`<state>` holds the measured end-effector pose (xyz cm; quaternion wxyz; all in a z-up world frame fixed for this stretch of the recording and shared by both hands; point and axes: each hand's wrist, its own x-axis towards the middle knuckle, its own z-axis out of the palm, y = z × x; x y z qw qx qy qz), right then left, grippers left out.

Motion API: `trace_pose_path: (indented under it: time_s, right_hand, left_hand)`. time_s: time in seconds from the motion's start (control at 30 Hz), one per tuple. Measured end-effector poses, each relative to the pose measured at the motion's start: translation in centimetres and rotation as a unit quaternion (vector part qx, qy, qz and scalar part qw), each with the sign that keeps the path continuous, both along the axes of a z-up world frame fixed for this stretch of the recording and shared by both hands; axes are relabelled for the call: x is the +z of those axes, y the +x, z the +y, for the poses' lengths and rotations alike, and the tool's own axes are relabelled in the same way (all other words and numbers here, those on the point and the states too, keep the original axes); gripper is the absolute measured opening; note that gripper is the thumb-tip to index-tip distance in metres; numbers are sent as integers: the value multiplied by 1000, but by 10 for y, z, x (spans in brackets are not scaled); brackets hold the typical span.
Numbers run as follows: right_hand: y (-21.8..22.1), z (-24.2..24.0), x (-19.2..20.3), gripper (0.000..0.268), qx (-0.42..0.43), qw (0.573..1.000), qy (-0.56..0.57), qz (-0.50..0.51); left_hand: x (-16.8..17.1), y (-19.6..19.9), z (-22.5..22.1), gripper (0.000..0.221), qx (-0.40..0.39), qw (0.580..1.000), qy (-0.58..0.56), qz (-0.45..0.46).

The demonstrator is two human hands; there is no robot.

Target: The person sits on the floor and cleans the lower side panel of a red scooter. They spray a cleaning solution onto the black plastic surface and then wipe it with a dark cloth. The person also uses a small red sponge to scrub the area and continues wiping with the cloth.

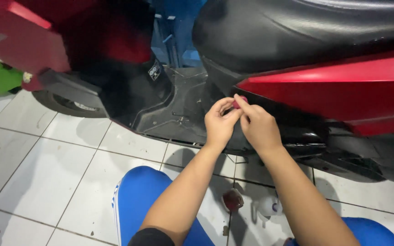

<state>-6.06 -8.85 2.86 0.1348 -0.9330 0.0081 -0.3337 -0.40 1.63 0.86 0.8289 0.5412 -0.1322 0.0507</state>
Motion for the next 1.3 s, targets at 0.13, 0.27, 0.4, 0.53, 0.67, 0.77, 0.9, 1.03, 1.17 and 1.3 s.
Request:
trace_pose_path:
  time_s: [0.13, 0.27, 0.4, 0.53, 0.67, 0.77, 0.9, 1.03, 1.17, 1.3]
  right_hand:
    - [7, 2, -8, 48, 5, 999, 6, -48]
    - [18, 8, -22, 40, 11, 992, 4, -126]
    - [25, 15, -27, 35, -79, 972, -84, -203]
    - [8, 8, -2, 32, -134, 959, -169, -185]
    - [11, 11, 17, 23, -63, 952, -237, -184]
    - [15, 15, 38, 24, -14, 939, -288, -188]
    - [25, -1, 24, 18, 29, 927, -308, -212]
    - [36, 4, 26, 18, 53, 923, -307, -225]
    - [44, 8, 29, 23, 115, 920, -309, -213]
    - [43, 10, 34, 19, 117, 924, -314, -184]
  left_hand:
    - [-14, -10, 6, 37, -37, 999, -31, 11]
    - [-52, -20, 18, 74, -180, 970, 97, 132]
    - [-66, -20, 17, 75, -259, 928, 125, 236]
    - [-77, 36, 39, 60, -272, 915, 276, 111]
    - [11, 53, 94, 68, -357, 768, 529, 46]
    - [29, 71, 125, 79, -332, 695, 637, 14]
    - [49, 68, 148, 82, -269, 661, 700, 23]
    - [56, 67, 151, 83, -281, 664, 692, 25]
    - [34, 70, 150, 86, -327, 638, 696, 35]
    - [28, 79, 153, 97, -327, 615, 716, 40]
